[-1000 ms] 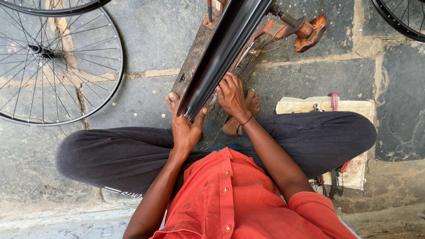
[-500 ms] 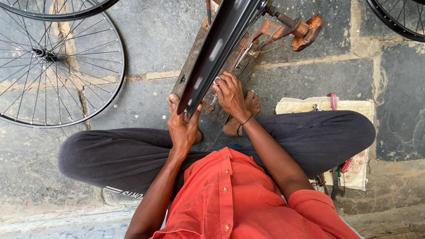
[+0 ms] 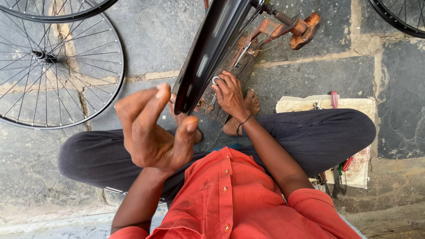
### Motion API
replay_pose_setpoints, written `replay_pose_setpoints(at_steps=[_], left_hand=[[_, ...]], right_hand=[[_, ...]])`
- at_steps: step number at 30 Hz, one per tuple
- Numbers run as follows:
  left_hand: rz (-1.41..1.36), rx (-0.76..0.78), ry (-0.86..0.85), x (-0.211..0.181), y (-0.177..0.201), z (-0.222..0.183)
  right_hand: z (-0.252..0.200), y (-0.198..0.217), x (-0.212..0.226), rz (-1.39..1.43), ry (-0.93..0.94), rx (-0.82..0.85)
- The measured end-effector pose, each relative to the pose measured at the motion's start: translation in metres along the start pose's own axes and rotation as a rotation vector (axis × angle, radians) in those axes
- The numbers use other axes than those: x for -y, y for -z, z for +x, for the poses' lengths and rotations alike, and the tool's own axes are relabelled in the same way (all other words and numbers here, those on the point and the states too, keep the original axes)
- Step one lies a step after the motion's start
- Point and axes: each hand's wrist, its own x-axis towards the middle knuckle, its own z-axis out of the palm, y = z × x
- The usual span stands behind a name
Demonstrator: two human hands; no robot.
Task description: The person threads nuts onto bicycle wheel spokes, rotates the wheel while it is on a stand, and tightens the spokes by hand.
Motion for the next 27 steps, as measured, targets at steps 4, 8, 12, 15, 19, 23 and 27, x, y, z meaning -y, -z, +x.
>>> replay_pose_setpoints(at_steps=[4,8,12,15,19,23,27], left_hand=[[0.109,0.11,-0.119,-0.007,-0.004,0.026],[0.183,0.206,-0.091,-0.003,-0.011,0.021],[0.104,0.173,0.044,0.011,-0.014,-0.017],[0.065,0.134,0.077,0.036,-0.019,-0.057],[0.162,0.316,0.359,0.067,-0.026,-0.109],[0.048,0.329,0.535,0.085,-0.027,-0.132],[0.099,0.355,0.466,0.093,-0.029,-0.136]], right_hand=[[-0.001,-0.002,-0.001,-0.016,-0.003,0.014],[-0.002,-0.003,-0.002,-0.013,-0.001,0.005],[-0.002,-0.004,-0.002,-0.007,0.012,-0.004],[-0.001,-0.002,-0.002,-0.006,0.007,0.002],[-0.001,-0.001,-0.001,-0.006,0.011,-0.003],[-0.001,0.002,0.001,-0.008,0.005,0.005],[0.0,0.002,0.003,-0.003,0.012,0.002]])
